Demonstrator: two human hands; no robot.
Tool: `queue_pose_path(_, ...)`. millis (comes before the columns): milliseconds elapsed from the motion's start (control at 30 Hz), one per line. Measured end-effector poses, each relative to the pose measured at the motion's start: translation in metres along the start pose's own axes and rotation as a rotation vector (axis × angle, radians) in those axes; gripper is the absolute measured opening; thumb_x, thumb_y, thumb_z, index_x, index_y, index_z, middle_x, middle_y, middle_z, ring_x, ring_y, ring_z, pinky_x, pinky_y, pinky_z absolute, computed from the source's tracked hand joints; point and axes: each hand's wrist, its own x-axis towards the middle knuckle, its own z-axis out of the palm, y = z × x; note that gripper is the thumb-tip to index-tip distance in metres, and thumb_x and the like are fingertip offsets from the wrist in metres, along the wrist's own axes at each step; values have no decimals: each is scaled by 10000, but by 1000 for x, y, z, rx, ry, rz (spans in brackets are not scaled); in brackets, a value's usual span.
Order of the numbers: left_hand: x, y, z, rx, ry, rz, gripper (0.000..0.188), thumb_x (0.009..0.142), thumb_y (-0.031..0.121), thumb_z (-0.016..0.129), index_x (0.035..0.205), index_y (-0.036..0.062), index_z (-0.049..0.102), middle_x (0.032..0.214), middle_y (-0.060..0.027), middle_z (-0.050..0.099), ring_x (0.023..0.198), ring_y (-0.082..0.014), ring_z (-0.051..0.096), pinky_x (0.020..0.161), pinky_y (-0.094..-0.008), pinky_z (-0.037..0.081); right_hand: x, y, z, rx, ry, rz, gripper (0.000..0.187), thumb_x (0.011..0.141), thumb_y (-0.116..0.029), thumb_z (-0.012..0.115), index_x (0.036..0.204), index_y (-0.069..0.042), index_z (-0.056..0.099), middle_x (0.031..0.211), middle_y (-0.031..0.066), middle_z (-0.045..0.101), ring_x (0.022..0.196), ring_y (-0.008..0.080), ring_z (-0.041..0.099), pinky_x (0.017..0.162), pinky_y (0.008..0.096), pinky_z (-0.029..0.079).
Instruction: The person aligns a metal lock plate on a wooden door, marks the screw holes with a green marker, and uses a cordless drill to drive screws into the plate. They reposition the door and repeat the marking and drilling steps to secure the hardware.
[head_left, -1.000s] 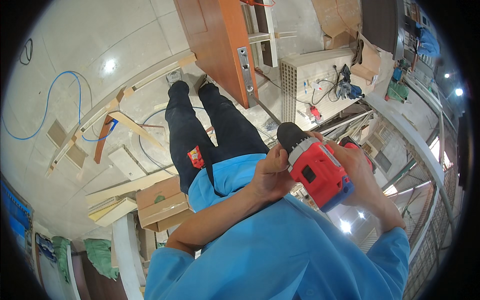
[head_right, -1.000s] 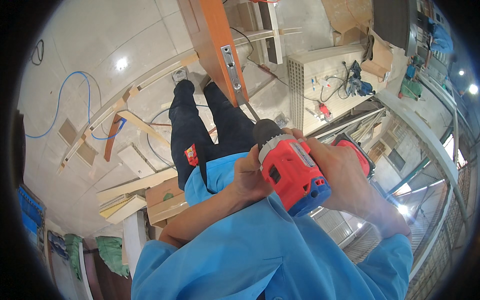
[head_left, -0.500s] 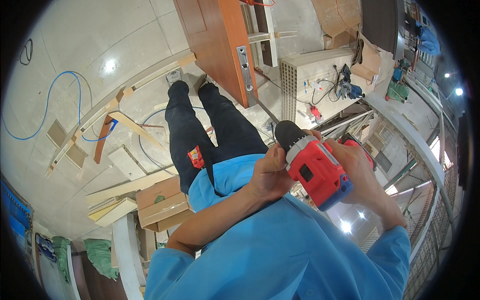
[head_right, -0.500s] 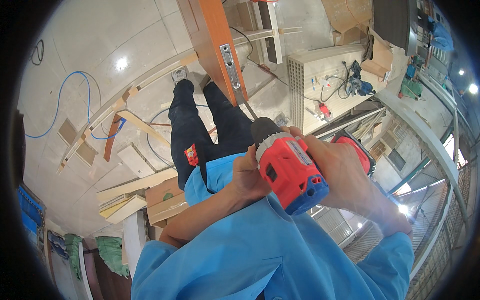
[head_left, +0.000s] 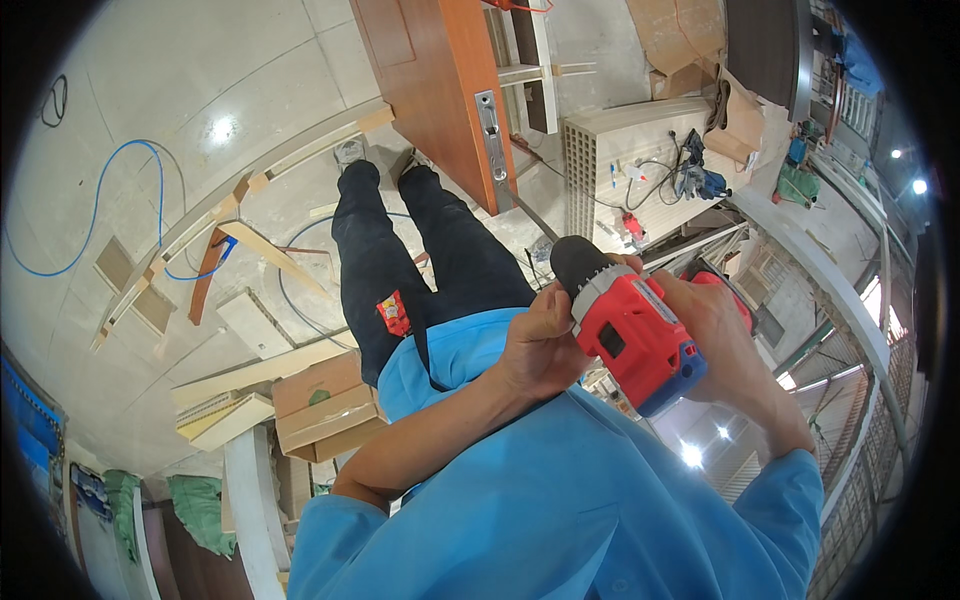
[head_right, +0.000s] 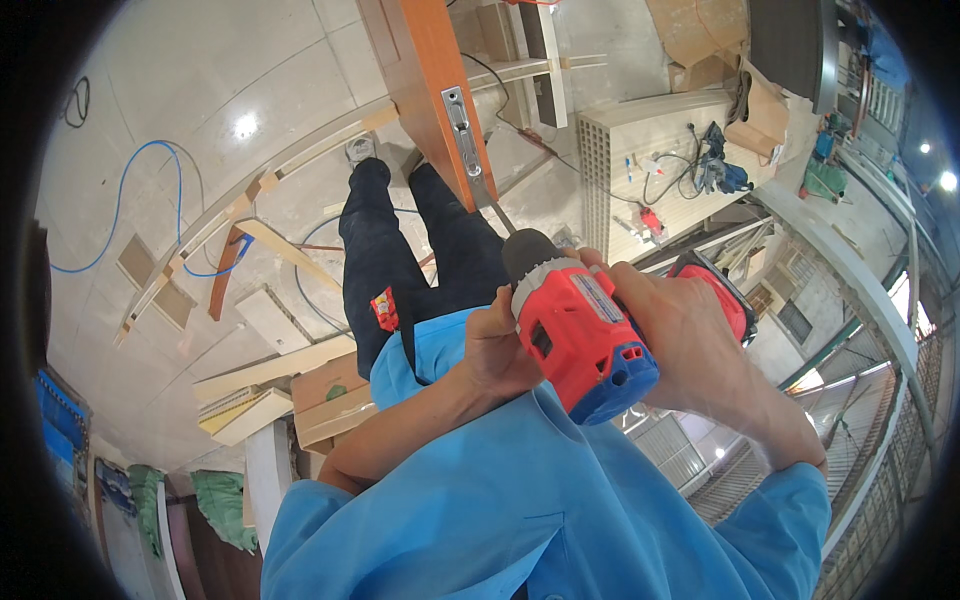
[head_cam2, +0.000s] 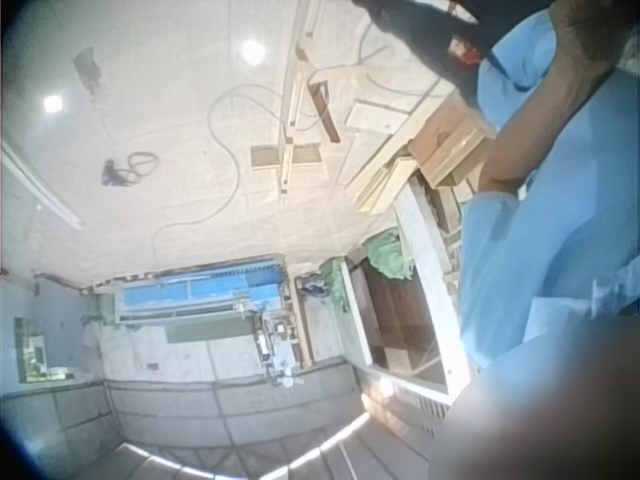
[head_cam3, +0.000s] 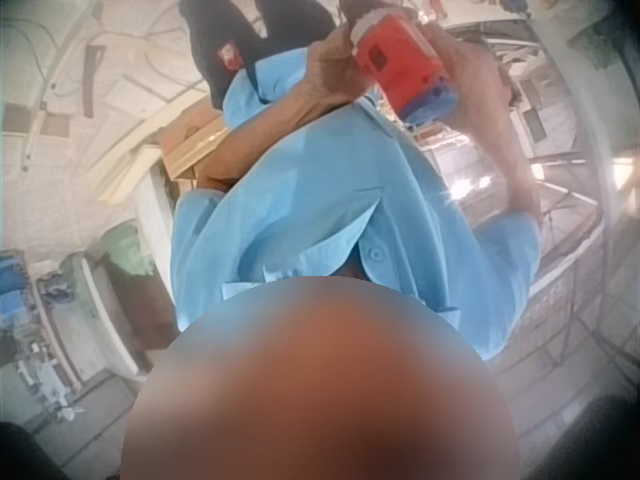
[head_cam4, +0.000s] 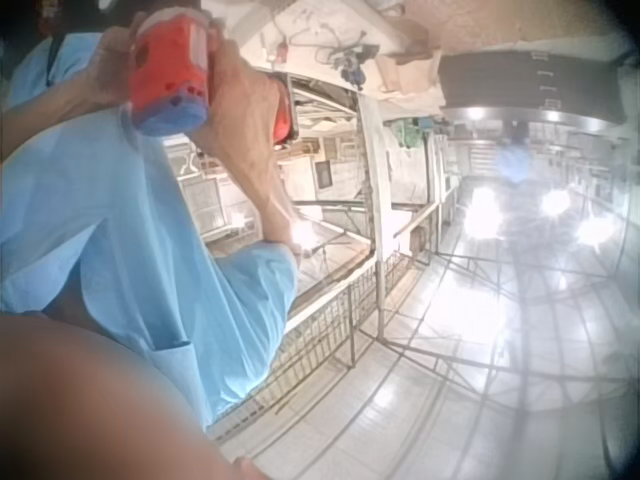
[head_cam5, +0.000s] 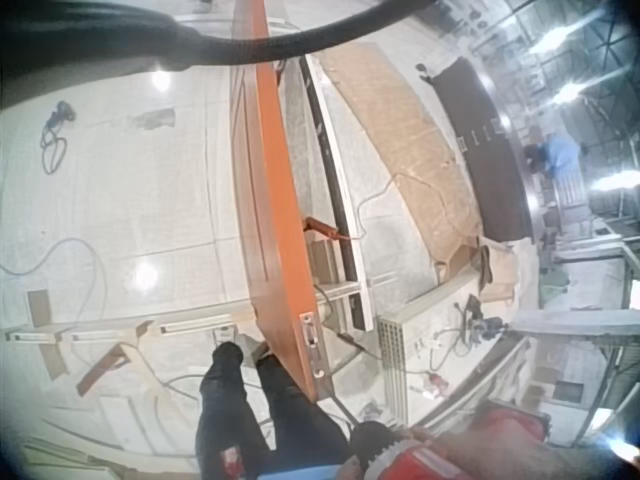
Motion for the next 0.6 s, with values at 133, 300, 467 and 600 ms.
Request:
queue_pose_path(133,0,-1,-1,-48,5,-6,809,902,516,702,1507,75,394,1529,-80,458,1401,-262,457,1175,-467,358,3,1,-2,-24,-16,-12,452,656,-182,797,1020,-7,593,765,158,607,717,392,615,624,440,443)
queue_pose_path(300,-19,12,-5,293,107,22,676,963,397,671,1481,39,424,1487,-124,498,1379,-255,481,1171,-424,363,-16,-8,-16,-25,0,-23,470,648,-169,812,1052,-4,638,812,110,643,756,349,657,682,411,492)
queue_pose_path(467,-48,51,-38,1072,451,24,391,1040,247,578,1353,19,533,1293,-136,629,1230,-218,586,1087,-373,445,-74,-1,-19,-93,310,33,379,725,-184,800,1042,-24,669,872,114,674,809,337,676,723,408,514)
queue_pose_path(600,-45,58,-59,957,740,-15,365,1036,243,591,1316,12,552,1217,-120,657,1130,-196,635,1023,-334,484,-99,39,9,-99,621,153,308,786,-195,790,1034,-40,695,920,118,699,852,326,690,756,406,531)
